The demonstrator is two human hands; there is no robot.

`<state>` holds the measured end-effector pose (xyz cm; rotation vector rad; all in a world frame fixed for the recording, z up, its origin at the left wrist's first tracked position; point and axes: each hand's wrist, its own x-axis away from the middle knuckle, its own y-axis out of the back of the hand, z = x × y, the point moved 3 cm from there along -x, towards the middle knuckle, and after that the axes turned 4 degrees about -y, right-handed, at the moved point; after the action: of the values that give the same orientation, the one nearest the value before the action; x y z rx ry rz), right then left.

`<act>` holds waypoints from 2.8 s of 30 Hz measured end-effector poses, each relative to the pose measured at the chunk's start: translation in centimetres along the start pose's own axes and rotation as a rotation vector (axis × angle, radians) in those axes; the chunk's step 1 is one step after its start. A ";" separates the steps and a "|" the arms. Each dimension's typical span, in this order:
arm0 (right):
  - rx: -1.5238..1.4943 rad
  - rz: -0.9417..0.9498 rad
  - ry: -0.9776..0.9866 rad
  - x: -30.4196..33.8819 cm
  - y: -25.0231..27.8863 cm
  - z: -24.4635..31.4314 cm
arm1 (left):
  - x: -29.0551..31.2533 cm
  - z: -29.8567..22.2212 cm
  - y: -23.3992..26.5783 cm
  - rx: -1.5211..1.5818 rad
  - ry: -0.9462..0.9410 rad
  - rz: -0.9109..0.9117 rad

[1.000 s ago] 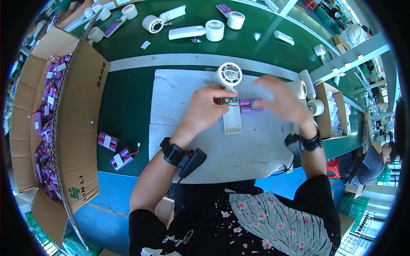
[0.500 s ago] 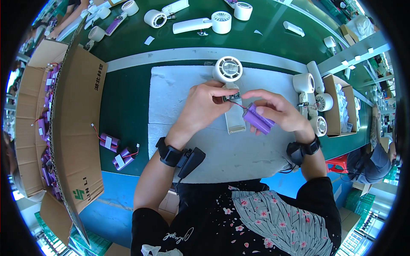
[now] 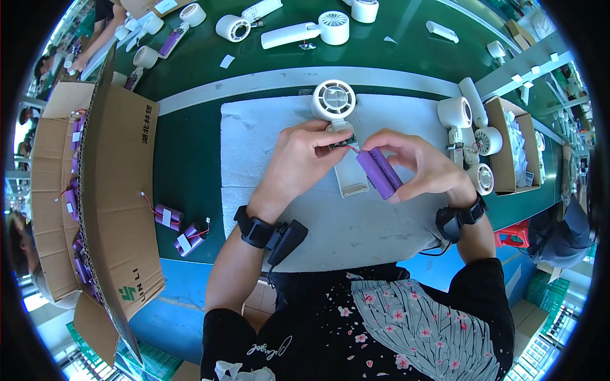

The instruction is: Assembling small electronic components by attaching circuit boards to battery units at a factory workbench.

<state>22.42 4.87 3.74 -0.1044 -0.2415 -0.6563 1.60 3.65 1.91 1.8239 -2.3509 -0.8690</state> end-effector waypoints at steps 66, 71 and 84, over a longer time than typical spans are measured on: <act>0.915 -0.269 0.273 -1.1 -4.5 1.2 | 0.3 0.9 0.9 0.123 0.230 0.184; 0.977 -0.133 0.293 -3.4 -2.7 2.8 | 0.5 1.6 1.4 0.091 0.104 -0.096; 1.676 -0.630 -0.318 -17.0 13.6 3.2 | 0.1 2.9 3.6 -0.142 0.115 -0.511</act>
<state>17.20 26.20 2.28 1.5387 -1.0833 -0.8695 -2.69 5.24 1.08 2.3766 -1.7259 -0.9071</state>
